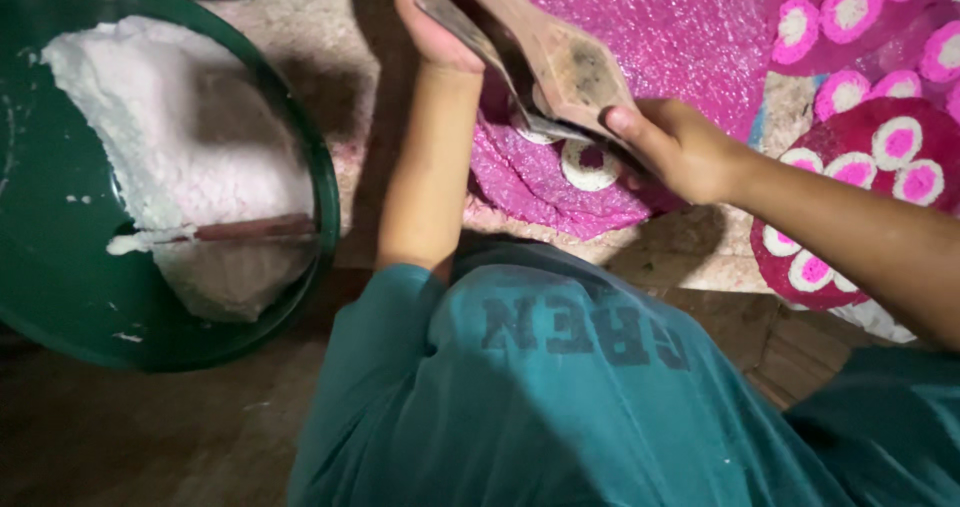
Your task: The person scoops white paste from a green bucket and applies it into circular molds on a pink glittery surface using a handheld tool. They repeatedly fill the molds and arrange the finished white circles on a nearby tray.
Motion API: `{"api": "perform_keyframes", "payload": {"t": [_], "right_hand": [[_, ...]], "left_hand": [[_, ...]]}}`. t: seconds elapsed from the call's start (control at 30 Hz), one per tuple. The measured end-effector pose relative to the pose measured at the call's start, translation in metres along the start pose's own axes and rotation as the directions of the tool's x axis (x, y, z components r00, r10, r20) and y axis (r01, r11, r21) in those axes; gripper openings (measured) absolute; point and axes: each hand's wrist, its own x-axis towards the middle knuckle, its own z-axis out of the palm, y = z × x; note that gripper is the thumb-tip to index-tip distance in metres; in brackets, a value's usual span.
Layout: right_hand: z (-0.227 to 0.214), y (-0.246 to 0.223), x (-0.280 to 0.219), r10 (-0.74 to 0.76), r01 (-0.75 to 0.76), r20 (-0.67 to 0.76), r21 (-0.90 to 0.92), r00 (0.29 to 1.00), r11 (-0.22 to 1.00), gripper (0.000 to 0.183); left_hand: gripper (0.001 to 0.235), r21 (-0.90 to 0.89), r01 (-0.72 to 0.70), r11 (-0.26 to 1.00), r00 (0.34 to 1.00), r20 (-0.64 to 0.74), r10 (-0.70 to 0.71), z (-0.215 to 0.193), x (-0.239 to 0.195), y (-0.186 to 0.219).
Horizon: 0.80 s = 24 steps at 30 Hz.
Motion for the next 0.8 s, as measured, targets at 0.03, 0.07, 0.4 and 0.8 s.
{"api": "perform_keyframes", "payload": {"t": [0.03, 0.07, 0.4, 0.8], "right_hand": [[-0.002, 0.006, 0.000, 0.045, -0.045, 0.010, -0.024, 0.999, 0.999, 0.079], [-0.005, 0.015, -0.003, 0.092, -0.091, 0.020, -0.047, 0.996, 0.995, 0.078], [-0.049, 0.119, -0.084, -0.030, 0.064, -0.244, 0.132, 0.969, 0.989, 0.101], [0.013, 0.129, -0.110, -0.154, 0.472, -0.507, 0.590, 0.848, 0.655, 0.099]], "left_hand": [[0.045, -0.052, 0.033, 0.998, 0.999, 0.029, -0.031, 0.006, -0.004, -0.005], [0.045, -0.103, 0.067, 0.992, 0.996, 0.057, -0.061, 0.012, -0.008, -0.012], [0.091, 0.988, 0.131, -0.085, 0.905, -0.154, -0.397, 0.071, -0.047, 0.004], [0.123, 0.813, 0.154, -0.561, 0.775, -0.452, -0.442, 0.108, -0.051, 0.004]]}}
